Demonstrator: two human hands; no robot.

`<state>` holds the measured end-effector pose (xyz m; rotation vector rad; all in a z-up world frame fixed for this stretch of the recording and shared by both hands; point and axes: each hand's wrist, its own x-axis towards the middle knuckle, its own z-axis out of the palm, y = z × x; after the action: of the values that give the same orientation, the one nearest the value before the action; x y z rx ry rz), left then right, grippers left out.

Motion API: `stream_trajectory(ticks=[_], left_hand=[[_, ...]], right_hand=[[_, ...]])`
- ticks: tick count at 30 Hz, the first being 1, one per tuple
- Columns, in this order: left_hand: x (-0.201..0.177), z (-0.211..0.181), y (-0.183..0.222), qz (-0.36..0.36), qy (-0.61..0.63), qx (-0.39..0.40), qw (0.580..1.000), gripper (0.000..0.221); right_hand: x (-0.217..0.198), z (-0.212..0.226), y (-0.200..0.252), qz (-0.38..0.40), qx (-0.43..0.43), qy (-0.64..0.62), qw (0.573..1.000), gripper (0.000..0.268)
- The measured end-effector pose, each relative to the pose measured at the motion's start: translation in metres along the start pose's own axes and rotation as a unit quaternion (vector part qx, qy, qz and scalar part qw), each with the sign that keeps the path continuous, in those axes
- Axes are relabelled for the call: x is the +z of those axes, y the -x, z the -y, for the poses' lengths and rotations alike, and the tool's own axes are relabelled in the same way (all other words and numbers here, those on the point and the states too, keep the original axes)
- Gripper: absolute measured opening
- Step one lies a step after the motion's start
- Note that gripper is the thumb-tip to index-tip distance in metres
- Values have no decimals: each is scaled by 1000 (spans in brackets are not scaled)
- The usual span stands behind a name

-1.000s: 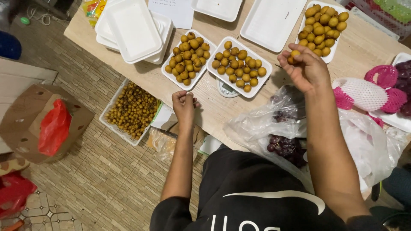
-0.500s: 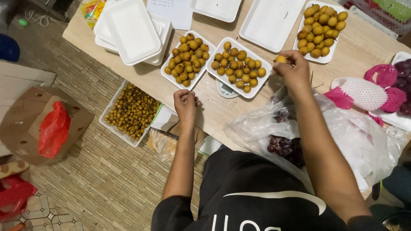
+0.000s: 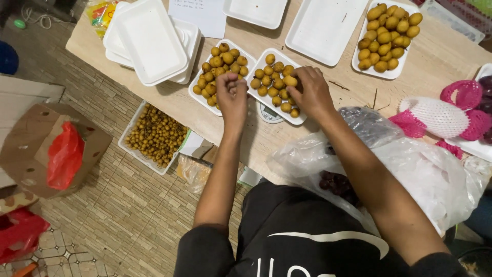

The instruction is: Arranging longans into foam trays and weighing them on a digital scale for packaging.

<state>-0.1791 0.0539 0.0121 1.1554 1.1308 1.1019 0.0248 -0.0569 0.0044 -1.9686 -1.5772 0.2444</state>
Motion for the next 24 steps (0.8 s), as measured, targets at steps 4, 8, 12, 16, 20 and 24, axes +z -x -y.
stream_trajectory(ticks=[4,8,12,16,20,24], left_hand=[[21,-10,-17,1,2,32,999,19],[34,-23,-26,9,-8,35,999,18],[42,-29,-29,25,-27,32,999,17],[51,-30,-32,43,-53,28,997,17],[63,-22,-48,71,-92,30,993,18],[94,-47,-84,114,-124,66,984,14]], right_hand=[[0,6,-15,11,-2,13,1000,39],[-1,-2,-21,81,24,31,996,40],[-22,7,-29,167,74,-19,983,56],[-40,9,-33,190,83,-57,977,66],[-58,6,-42,209,81,-120,967,72],[-67,2,-54,237,158,-185,941,68]])
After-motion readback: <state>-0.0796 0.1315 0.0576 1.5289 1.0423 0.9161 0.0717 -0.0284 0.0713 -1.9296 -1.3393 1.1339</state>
